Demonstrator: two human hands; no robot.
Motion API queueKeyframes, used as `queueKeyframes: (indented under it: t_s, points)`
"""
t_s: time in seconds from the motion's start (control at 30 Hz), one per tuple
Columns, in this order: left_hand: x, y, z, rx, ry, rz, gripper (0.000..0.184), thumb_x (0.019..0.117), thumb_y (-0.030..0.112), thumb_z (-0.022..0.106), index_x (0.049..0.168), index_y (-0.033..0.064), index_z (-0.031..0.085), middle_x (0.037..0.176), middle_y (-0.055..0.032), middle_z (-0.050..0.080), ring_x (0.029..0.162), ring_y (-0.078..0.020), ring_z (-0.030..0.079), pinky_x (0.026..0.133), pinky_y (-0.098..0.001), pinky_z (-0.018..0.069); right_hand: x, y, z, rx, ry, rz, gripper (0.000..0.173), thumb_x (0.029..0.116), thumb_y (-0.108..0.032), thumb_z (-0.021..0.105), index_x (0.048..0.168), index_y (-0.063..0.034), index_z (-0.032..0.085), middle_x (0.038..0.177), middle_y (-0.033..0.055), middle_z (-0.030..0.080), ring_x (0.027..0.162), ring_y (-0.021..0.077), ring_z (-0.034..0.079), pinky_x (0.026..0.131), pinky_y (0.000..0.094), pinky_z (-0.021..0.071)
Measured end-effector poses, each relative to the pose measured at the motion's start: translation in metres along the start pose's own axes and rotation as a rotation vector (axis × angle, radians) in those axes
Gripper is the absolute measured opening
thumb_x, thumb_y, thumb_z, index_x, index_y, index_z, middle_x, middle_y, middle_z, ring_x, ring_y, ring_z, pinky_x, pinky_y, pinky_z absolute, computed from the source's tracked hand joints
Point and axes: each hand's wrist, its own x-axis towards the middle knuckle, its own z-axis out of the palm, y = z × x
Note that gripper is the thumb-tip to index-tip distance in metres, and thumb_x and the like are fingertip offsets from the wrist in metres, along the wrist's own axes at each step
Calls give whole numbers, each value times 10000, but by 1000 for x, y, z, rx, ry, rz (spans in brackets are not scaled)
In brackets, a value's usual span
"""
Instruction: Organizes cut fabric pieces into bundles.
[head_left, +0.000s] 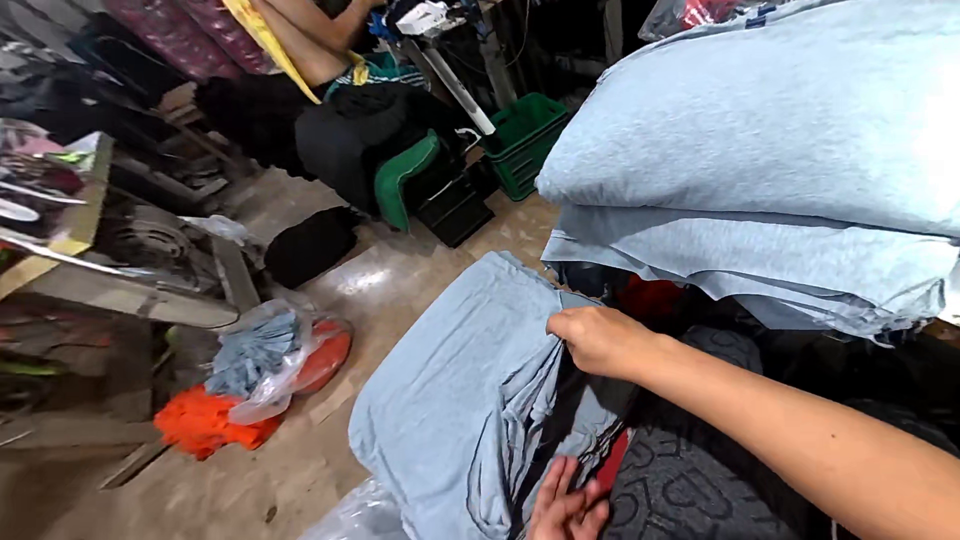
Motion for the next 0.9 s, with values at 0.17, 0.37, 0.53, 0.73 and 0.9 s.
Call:
queueKeyframes:
  t_s: [0.17, 0.37, 0.53, 0.73, 0.9]
  points:
    - [34, 23, 45, -310, 115, -246, 177, 966, -18, 426, 1102, -20, 539, 826, -119, 652, 582, -154, 648, 532, -260, 579, -6, 4, -4, -62, 2, -60, 315, 928, 67, 567, 1181, -32, 726, 1041, 189, 731, 982, 365, 712, 836, 547, 564]
    - [44, 52, 34, 202, -244, -179, 243, 833, -149, 462, 1022, -3, 509, 753, -126, 690, 575, -182, 694, 444, -279, 558, -41, 20, 22, -134, -35, -19, 295, 855, 52, 679, 1119, -61, 746, 1068, 139, 731, 1051, 343, 697, 823, 556, 575]
    - [49, 92, 15, 86, -448, -89, 174, 804, -38, 454, 828, 103, 552, 649, -13, 615, 468, -75, 597, 424, -215, 527, -34, 10, 46, -164, -179, 133, 376, 850, -76, 747, 1217, -47, 675, 1145, 160, 715, 1147, 388, 645, 1106, 695, 315]
    - [3, 35, -1, -4, -95, 193, 397, 943, -76, 327, 1283, 49, 490, 1142, -57, 725, 672, -102, 700, 536, -220, 566, 27, -29, 6, -127, 20, -244, 83, 920, 6, 634, 989, 13, 679, 881, 179, 691, 830, 360, 703, 683, 530, 553]
    - [48, 33, 49, -221, 31, -288, 193, 974, 23, 402, 825, 64, 518, 630, -53, 611, 512, -134, 627, 494, -252, 562, 20, -34, -9, -169, -111, -307, 139, 937, 21, 610, 1017, -8, 720, 901, 168, 706, 877, 347, 697, 744, 509, 540]
